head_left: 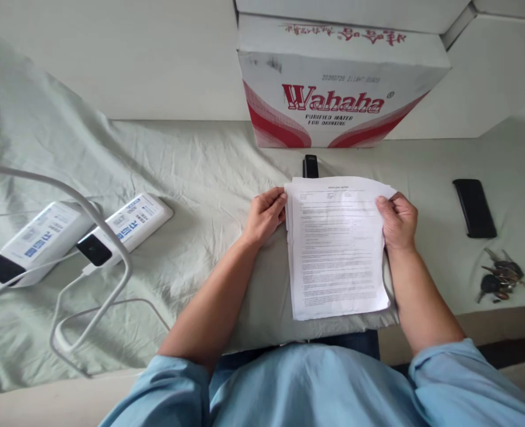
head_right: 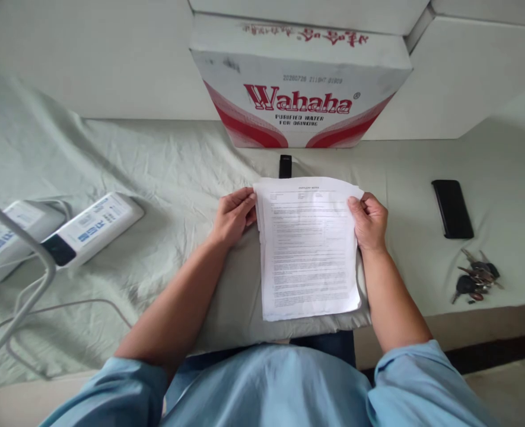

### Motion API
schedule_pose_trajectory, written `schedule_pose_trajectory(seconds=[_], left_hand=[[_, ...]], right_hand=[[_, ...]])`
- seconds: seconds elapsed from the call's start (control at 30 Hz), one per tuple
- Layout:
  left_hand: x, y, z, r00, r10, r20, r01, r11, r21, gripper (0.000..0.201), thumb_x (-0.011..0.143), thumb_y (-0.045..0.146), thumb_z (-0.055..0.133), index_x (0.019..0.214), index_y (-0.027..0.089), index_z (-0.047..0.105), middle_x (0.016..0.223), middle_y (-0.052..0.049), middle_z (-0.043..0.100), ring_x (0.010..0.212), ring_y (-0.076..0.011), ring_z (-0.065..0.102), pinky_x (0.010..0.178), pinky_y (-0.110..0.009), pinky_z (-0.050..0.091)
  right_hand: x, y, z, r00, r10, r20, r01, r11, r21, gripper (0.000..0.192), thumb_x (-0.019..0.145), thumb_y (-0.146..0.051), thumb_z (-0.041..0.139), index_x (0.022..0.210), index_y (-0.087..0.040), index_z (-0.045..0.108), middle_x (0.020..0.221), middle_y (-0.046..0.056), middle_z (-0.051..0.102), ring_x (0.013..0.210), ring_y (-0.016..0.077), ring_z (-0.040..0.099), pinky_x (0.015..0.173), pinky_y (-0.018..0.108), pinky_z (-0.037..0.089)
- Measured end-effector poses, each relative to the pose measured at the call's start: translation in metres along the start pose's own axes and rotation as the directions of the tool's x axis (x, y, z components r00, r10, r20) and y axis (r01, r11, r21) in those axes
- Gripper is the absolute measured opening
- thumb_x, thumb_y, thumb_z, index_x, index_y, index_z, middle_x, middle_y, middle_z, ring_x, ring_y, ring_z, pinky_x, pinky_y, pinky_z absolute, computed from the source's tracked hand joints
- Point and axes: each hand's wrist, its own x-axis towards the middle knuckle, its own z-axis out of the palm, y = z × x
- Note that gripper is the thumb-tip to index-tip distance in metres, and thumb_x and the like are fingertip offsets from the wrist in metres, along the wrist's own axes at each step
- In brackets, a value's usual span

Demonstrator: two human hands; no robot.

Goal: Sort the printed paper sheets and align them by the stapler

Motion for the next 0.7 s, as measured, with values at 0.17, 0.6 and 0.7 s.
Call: schedule_pose_trajectory(seconds=[0.17,0.6,0.7], left_hand=[[-0.0007,0.0025,0.0011,1.0,-0.007,0.01,0.007,1.0,-0.002,0.05,0.084,0.064,0.087,0.081,0.018,0.067,0.054,0.007,0.042,0.046,-0.0057,0.032,0.041,-0.022,0.026],[-0.0014,0.0015,0.0005,1.0,0.03,0.008,-0.03,0.995,0.091,0.051,0.086,0.065,0.085,0.078,0.019,0.062,0.058,0.006,0.043,0.048,-0.0065,0.036,0.043,-0.022,0.029],[-0.0012,0.0,-0.0002,1.0,0.026,0.003,-0.026,0.993,0.117,0.05,0.087,0.064,0.083,0.079,0.019,0.063,0.057,0.006,0.042,0.048,-0.0073,0.036,0.043,-0.023,0.029]], right_hand=[[-0.0004,0.0014,0.0004,1.0,-0.009,0.013,0.009,1.0,-0.008,0.051,0.077,-0.063,0.092,0.072,-0.021,0.064,0.061,-0.006,0.046,0.058,0.0092,0.038,0.054,0.025,0.031],[-0.0005,0.0004,0.0021,1.0,0.001,-0.004,-0.001,0.999,-0.033,0.054,0.074,-0.067,0.091,0.073,-0.021,0.065,0.06,-0.007,0.045,0.057,0.0094,0.038,0.053,0.025,0.031],[0.0,0.002,0.0013,1.0,-0.003,-0.003,0.003,0.999,-0.047,0.053,0.075,-0.068,0.09,0.074,-0.021,0.065,0.06,-0.007,0.045,0.057,0.0095,0.037,0.053,0.025,0.031]])
